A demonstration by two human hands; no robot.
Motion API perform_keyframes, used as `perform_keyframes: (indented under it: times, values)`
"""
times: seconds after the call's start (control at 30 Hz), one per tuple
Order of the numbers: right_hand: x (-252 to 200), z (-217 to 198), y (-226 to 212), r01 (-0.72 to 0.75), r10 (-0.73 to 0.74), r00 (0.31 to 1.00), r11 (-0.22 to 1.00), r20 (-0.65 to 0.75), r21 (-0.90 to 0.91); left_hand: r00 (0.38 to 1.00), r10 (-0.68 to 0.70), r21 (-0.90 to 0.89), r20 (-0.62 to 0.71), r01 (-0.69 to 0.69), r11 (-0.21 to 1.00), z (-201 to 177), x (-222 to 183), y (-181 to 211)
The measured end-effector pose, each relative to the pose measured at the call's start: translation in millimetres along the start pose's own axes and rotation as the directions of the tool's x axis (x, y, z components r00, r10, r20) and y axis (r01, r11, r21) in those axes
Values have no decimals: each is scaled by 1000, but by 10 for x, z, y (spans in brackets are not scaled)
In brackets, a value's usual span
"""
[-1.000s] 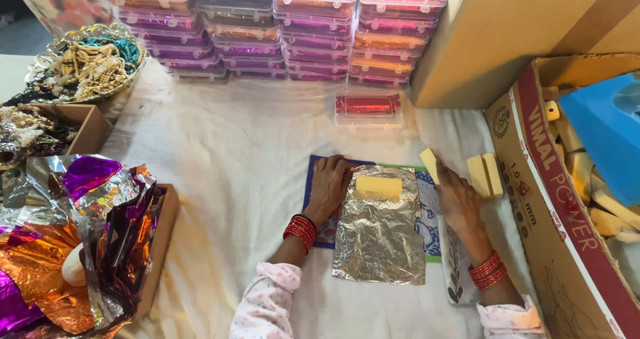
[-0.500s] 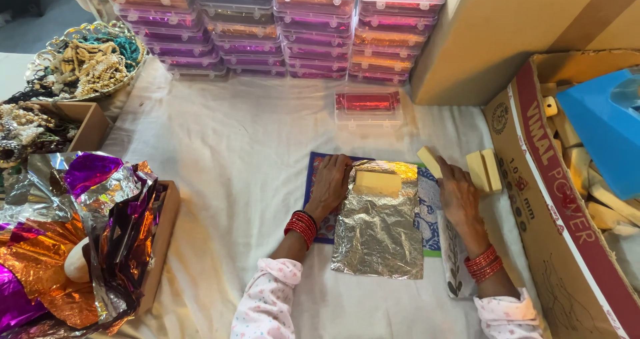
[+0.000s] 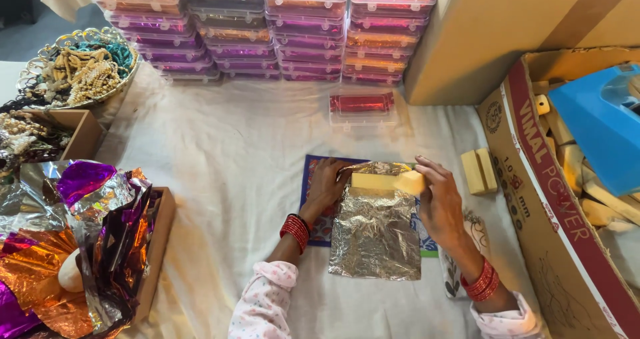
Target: Wrapping small wooden blocks in foil and paper labels.
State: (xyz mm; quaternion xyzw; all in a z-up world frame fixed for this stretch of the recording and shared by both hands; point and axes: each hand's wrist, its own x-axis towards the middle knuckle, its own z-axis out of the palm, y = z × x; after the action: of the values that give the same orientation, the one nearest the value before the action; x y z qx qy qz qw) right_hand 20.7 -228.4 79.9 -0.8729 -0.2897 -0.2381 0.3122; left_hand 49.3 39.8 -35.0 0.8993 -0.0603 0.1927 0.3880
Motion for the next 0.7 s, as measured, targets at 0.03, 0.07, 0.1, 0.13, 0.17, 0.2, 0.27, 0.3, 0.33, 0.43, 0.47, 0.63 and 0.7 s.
perform_keyframes:
  times: [0.03,0.07,0.1,0.13,0.17,0.2,0.27,0.3,0.33,0.43,0.47,0.63,0.7]
  values:
    - [25,-68,-136,153,-145,984,986,-107,69,999,-35,0,23,35,999,4,-3,8]
    - [23,-112,-92,150,-142,984,986,-107,68,999,-36,-2,26,36,999,-5,-12,12]
    - [25,-162,-42,245,-173,959,904,-223,350,1000,-13,-14,0,13,1000,-8,-14,20]
    - [28,-210,8,346,-164,925,734,-342,585,1000,10,-26,-26,-10,1000,-9,-17,27]
    - [-19,-351,111,341,-161,927,736,-339,585,1000,8,-29,-22,-8,1000,-7,-12,17]
    - [-67,-491,215,294,-250,956,815,-155,500,999,26,-34,-39,-28,999,-1,-6,5]
    - [-103,-754,-2,252,-295,954,883,51,396,998,39,-44,-44,-41,998,10,-58,16]
    - [-26,-865,-308,314,-309,947,842,-86,439,1000,-7,-61,-27,6,998,-13,-34,34]
    - [49,-982,-622,381,-311,924,796,-222,470,999,-54,-77,-8,53,996,-42,-14,58]
    - [185,-778,-675,492,-361,867,723,-342,484,997,-81,-42,18,82,996,-15,15,45]
    - [174,-661,-612,495,-363,866,722,-345,483,997,-79,-41,15,79,996,-26,9,48]
    - [37,78,5,-25,4,999,779,35,627,996,-92,-305,-1,88,948,40,-13,-56]
    - [-57,358,350,-218,189,973,569,133,793,992,-127,-314,17,125,941,9,-26,15]
